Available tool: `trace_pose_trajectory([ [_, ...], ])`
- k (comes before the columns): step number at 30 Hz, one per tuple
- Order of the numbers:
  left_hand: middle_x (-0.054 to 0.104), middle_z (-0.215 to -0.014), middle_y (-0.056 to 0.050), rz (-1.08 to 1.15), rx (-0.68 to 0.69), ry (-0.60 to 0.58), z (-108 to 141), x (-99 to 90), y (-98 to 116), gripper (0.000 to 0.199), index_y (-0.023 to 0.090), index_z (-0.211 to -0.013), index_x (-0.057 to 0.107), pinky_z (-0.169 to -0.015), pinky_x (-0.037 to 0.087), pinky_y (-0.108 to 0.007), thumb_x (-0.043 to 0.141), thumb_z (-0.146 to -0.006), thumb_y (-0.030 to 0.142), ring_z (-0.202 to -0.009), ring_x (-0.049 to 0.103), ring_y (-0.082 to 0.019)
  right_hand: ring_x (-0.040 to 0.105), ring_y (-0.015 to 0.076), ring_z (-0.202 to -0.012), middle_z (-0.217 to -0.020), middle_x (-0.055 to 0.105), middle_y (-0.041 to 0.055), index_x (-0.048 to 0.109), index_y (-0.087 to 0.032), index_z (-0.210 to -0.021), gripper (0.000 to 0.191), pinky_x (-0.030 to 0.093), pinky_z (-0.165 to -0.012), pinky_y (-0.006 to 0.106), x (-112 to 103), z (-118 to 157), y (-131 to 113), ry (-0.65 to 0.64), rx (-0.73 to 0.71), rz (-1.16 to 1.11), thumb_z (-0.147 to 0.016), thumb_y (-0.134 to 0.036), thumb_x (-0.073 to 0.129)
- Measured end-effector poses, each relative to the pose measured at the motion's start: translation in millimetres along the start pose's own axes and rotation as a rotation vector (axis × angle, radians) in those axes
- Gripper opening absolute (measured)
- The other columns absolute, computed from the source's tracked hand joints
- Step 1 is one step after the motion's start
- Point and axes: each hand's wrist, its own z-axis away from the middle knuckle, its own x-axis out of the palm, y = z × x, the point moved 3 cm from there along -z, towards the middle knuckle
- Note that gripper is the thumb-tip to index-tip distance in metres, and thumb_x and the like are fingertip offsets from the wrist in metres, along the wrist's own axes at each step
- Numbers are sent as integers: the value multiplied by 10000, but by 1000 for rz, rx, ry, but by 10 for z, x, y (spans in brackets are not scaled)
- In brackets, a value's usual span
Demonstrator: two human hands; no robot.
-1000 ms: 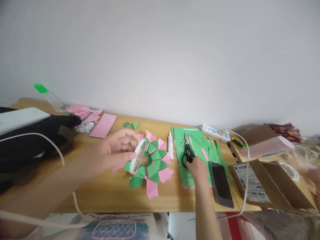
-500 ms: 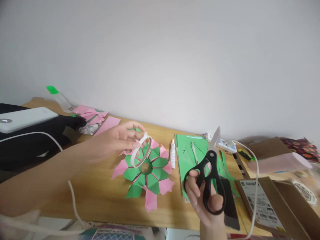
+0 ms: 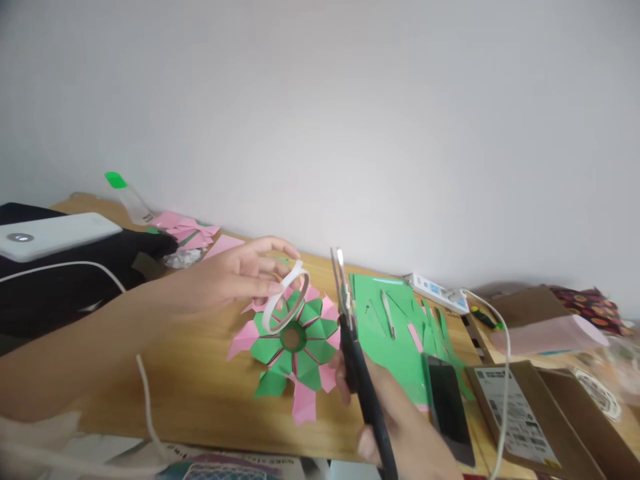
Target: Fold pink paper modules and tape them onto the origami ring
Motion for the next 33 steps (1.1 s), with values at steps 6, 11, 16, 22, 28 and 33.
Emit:
trace_pose_trajectory([
  [6,645,-946,-34,39,-4,-70,43,18,8,364,232,-1121,481,-613,421,-237,632,-796,165,-740,610,-129,678,291,-895,-1072,699,143,576,-209,-1297,819,575,-753,394,-255,-89,-20,-109,106,238,-693,-758,528],
  [11,647,-1008,-55,24,-14,-107,70,25,22,337,228,-1108,471,-640,441,-243,586,-809,121,-836,624,-153,689,298,-911,-1054,717,136,667,-192,-1186,681,579,-784,384,-386,-109,-113,-84,125,385,-704,-666,586],
  [16,653,-969,-48,-20,-11,-99,77,53,50,344,221,-1083,485,-632,437,-249,597,-775,116,-804,618,-153,701,248,-780,-953,741,76,721,-254,-1056,455,591,-659,315,-466,-128,-168,-63,104,337,-733,-555,615],
  [22,648,-983,-47,-50,13,-112,84,71,60,324,216,-1063,508,-692,473,-263,577,-771,94,-827,620,-147,664,213,-647,-783,731,42,744,-269,-929,306,567,-583,297,-523,-176,-232,-45,77,289,-707,-470,679],
  [28,645,-988,-39,-54,-2,-113,100,75,62,323,216,-1050,524,-653,460,-236,574,-760,84,-795,616,-129,606,182,-569,-700,695,29,737,-285,-824,221,521,-514,271,-542,-169,-206,-87,14,306,-752,-460,622],
  [33,637,-982,-36,-71,2,-128,97,71,53,299,217,-1042,537,-654,460,-244,575,-772,94,-793,605,-130,605,185,-600,-722,697,36,722,-260,-814,294,517,-526,264,-586,-90,-93,-81,55,333,-743,-528,622],
])
